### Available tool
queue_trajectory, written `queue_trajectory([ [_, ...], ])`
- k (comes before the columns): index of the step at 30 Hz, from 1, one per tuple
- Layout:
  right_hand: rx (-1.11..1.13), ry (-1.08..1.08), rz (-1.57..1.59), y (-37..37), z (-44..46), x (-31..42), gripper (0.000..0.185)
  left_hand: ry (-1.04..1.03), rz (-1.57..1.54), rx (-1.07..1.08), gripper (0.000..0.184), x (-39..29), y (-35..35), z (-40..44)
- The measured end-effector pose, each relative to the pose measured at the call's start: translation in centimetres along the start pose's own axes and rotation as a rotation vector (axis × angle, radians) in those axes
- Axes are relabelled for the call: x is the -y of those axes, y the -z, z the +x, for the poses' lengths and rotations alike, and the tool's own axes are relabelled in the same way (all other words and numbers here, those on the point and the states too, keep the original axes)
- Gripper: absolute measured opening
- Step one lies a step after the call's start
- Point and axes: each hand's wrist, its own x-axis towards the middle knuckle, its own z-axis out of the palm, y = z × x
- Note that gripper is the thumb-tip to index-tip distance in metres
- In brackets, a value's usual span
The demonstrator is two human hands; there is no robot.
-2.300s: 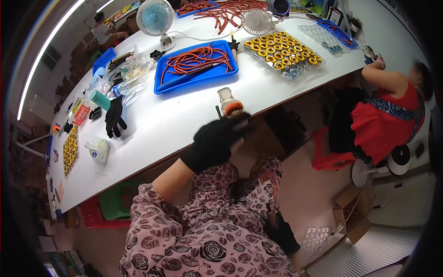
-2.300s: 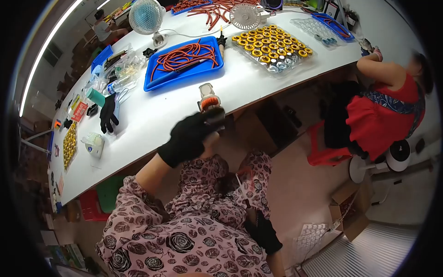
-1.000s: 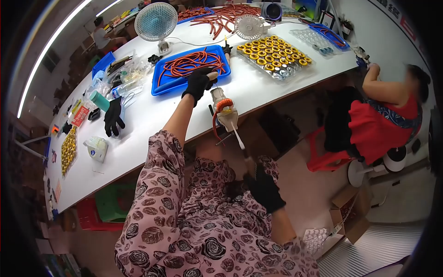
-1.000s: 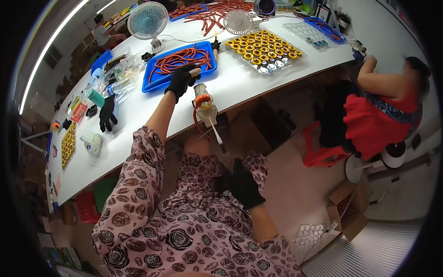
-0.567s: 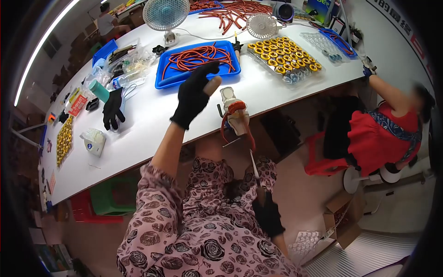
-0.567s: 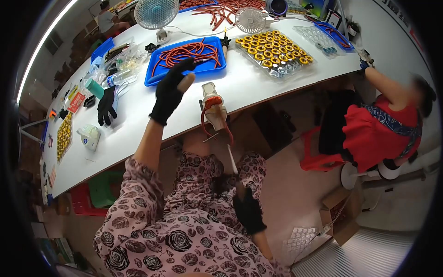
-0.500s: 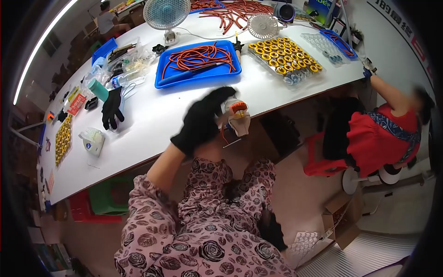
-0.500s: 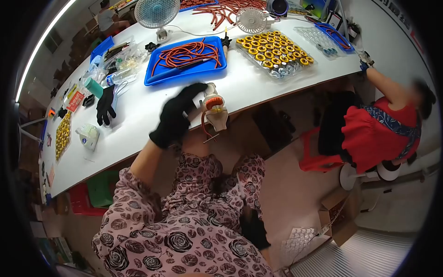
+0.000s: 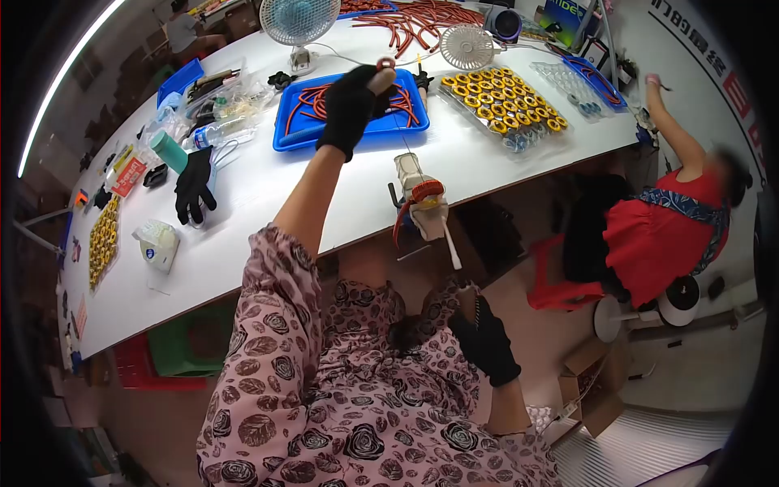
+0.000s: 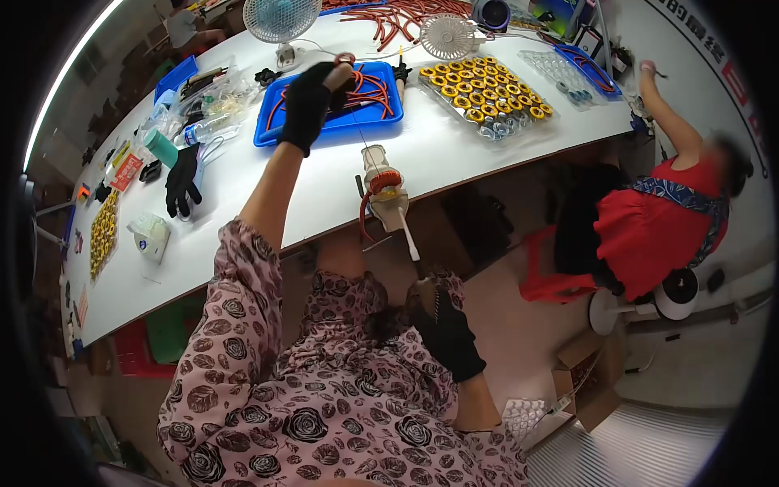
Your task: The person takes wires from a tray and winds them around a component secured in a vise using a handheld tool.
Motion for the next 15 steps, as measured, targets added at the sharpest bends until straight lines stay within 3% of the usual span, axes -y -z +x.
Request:
queue_trajectory([
  [2, 0.039, 0.268, 0.043, -0.1, 1.9, 0.3, 0.044, 0.149, -0.133, 0.100, 0.021, 4.9, -0.3, 0.8],
  [6, 0.061, 0.283, -0.035, 0.0, 3.8, 0.6, 0.040, 0.257, -0.220, 0.135, 0.021, 7.1, -1.0, 0.5],
  [8, 0.126, 0.146, 0.072, 0.9, 3.3, 2.1, 0.040, 0.173, -0.198, -0.021, 0.021, 5.1, -1.4, 0.6],
  [9, 0.129, 0.141, 0.069, 0.7, 3.3, 2.1, 0.040, 0.057, -0.113, -0.103, 0.021, 2.6, -2.1, 0.4],
  [10, 0.080, 0.157, 0.058, 0.5, 3.1, 2.1, 0.040, -0.405, 0.361, -0.175, 0.020, 3.4, -2.1, 1.8],
  [11, 0.031, 0.171, 0.049, 0.4, 3.0, 2.0, 0.041, -0.811, 0.591, -0.227, 0.023, -0.4, -3.1, 1.1],
  [12, 0.033, 0.166, 0.048, 0.4, 2.9, 2.2, 0.041, -1.047, 0.790, -0.167, 0.022, -2.1, -3.7, 0.9],
  [15, 0.085, 0.103, 0.102, 0.5, 2.6, 2.4, 0.043, -1.022, 1.001, -0.051, 0.017, -6.6, -6.2, -2.5],
])
